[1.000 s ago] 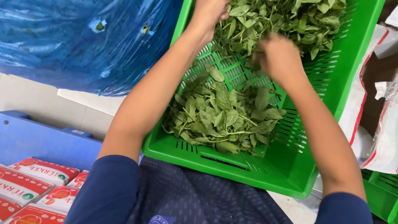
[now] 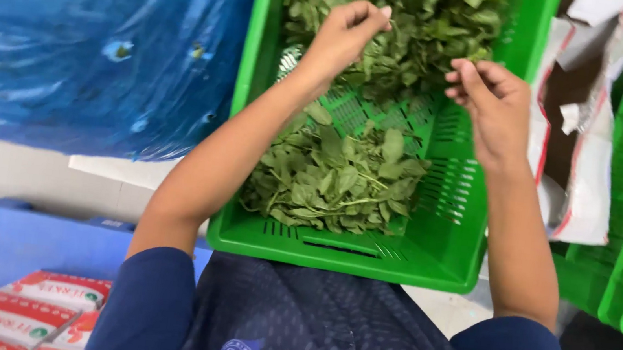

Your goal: Sorting through bunches of leafy greens in a plastic crate.

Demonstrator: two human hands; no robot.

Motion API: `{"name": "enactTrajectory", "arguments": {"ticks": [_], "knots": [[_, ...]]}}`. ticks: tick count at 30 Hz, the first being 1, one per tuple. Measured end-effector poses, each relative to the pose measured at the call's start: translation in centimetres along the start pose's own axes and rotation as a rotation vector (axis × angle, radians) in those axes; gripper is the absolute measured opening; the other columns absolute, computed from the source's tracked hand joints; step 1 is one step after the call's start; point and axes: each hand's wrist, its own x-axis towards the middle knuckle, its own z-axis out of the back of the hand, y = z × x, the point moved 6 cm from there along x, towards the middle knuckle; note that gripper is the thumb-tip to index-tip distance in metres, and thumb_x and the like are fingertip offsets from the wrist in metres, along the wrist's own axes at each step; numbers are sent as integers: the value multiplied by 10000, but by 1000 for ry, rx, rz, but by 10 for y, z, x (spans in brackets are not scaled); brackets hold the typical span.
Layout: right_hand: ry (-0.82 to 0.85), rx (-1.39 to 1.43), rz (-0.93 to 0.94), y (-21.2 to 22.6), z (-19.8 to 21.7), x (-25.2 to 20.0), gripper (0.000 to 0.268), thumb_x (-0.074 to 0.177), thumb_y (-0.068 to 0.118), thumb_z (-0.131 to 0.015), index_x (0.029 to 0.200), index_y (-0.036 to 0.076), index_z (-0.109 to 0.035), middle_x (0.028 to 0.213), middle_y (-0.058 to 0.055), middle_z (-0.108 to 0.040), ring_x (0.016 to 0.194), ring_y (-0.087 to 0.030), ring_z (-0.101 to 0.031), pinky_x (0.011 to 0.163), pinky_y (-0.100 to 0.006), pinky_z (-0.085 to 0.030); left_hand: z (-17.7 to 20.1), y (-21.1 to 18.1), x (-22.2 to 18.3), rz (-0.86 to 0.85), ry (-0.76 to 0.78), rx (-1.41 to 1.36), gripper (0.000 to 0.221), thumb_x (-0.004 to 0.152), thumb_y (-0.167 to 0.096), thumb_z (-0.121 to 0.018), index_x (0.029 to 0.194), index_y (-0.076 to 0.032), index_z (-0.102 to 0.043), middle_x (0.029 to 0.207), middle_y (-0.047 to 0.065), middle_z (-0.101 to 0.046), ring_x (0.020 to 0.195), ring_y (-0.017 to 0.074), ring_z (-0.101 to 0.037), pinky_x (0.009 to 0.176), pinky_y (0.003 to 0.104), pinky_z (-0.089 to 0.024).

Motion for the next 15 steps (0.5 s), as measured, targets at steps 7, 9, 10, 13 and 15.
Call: {"name": "enactTrajectory", "arguments": {"ticks": [7, 9, 10, 13, 15], "knots": [[70, 947, -481, -84, 3, -50, 364, 1043, 285, -524, 1290, 29, -601, 1207, -144, -688, 1084, -263, -665, 1021, -418, -545, -153, -67, -79, -528, 118, 326, 311, 1023, -336, -614, 1105, -36, -631, 1060, 112, -605, 977, 217, -606, 870, 344, -517], [-74, 1138, -296, -86, 20, -59, 403, 1031, 337, -433, 1330, 94, -553, 1303, -102, -656, 1216, -256, -623, 1083, -426, -497, -190, -76, -103, -728, 236, 582, 384, 1026, -384, -585, 1158, -28, -637, 1221, 188, -609, 1218, 343, -558, 1068, 474, -437], [-71, 1139, -296, -90, 39, -62, 403, 1031, 337, -433, 1330, 94, -553, 1303, -102, -656, 1216, -256, -623, 1083, -426, -497, -192, -81, -107, -728, 234, 584, 384, 1026, -384, -585, 1158, -28, -637, 1221, 188, -609, 1218, 343, -558, 1068, 474, -437], [-223, 1015, -309, -106, 105, -69, 342, 1030, 269, -478, 1298, 87, -586, 1305, -105, -672, 1227, -269, -643, 1077, -412, -521, -197, -94, -121, -899, 307, 715, 481, 1044, -433, -532, 1250, -9, -624, 1369, 222, -578, 1401, 410, -453, 1191, 559, -336], [-292, 667, -378, -117, 152, -72, 247, 1035, 275, -516, 1145, 71, -602, 1096, -75, -625, 976, -234, -575, 843, -394, -461, -184, -97, -118, -932, 303, 701, 504, 1073, -418, -519, 1324, 8, -610, 1430, 233, -561, 1434, 401, -442, 1218, 556, -326]]}}
